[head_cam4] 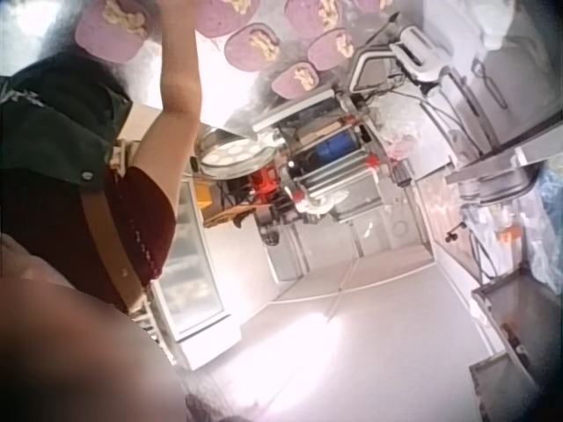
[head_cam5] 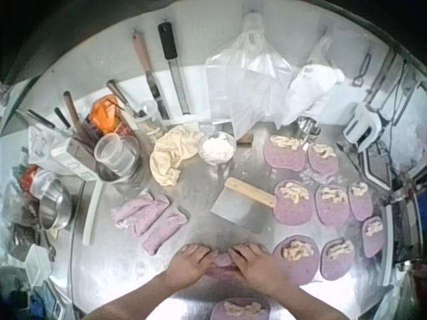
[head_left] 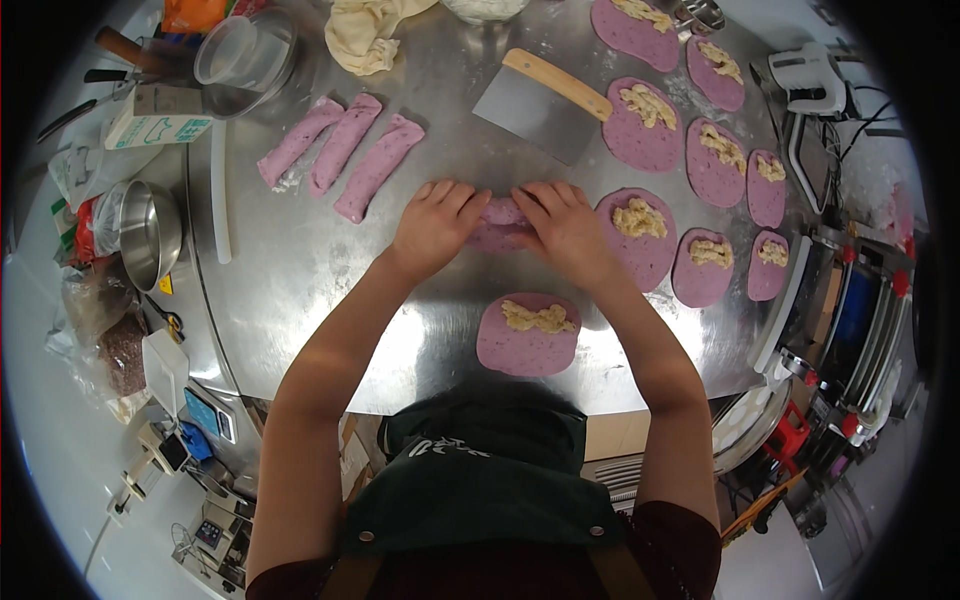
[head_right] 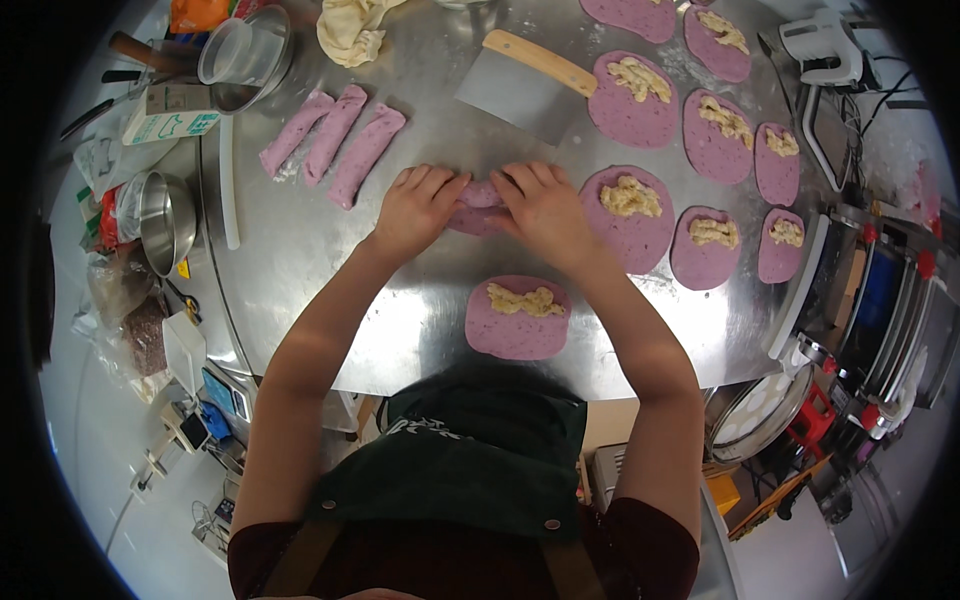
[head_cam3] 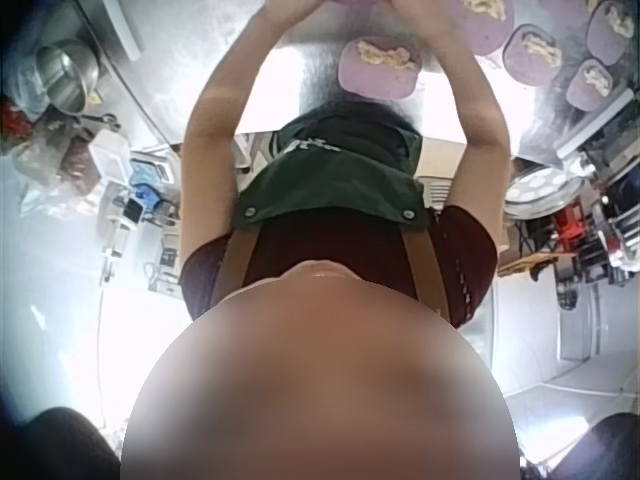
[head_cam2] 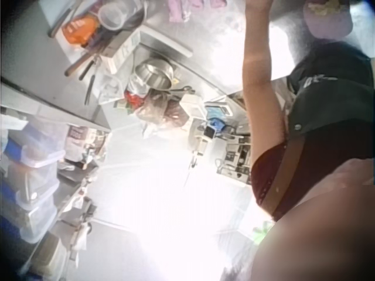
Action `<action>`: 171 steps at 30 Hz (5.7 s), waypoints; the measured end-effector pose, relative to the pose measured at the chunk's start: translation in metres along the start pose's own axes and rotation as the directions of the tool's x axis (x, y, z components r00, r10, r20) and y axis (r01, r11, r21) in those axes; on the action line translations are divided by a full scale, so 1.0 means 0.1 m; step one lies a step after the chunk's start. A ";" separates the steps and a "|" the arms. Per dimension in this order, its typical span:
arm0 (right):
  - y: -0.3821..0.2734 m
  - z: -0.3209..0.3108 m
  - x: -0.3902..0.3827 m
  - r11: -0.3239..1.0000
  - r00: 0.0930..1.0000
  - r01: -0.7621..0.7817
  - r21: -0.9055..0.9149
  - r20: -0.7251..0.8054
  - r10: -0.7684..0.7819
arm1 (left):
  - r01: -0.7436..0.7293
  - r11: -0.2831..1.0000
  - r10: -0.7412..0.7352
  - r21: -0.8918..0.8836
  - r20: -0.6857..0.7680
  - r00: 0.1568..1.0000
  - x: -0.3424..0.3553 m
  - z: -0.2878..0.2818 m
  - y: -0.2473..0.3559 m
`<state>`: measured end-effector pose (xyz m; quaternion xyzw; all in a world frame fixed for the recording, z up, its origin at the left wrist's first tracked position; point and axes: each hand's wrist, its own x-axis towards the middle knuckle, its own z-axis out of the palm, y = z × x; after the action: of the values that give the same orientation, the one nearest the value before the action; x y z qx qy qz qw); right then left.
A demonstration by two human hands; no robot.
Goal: The recorder is rolling and shaping purple dough filled with a yellow paste on a metal workbench.
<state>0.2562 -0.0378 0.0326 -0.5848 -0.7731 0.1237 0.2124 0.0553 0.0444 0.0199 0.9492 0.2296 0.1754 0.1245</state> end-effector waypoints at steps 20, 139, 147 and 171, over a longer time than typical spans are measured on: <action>-0.11 0.20 0.09 1.000 0.995 -0.003 0.007 -0.098 0.003 | 0.130 0.982 -0.128 -0.134 0.020 0.992 -0.13 -0.12 -0.13; -0.31 0.18 -0.61 0.998 0.997 0.061 0.035 -0.056 -0.059 | 0.105 0.991 -0.094 -0.081 0.122 0.988 -0.56 0.04 0.58; -0.32 0.16 -0.62 0.996 0.996 0.004 0.085 -0.085 0.003 | 0.147 0.979 -0.128 -0.140 0.141 0.982 -0.42 -0.01 0.63; -0.39 0.04 -0.59 0.980 0.987 -0.156 0.123 0.058 0.150 | 0.347 0.931 -0.298 -0.113 0.312 0.902 -0.44 -0.17 0.58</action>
<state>0.2346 -0.1054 0.0353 -0.6246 -0.7212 0.2028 0.2204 0.0350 -0.0244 0.0420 0.8996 0.3477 0.0297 0.2626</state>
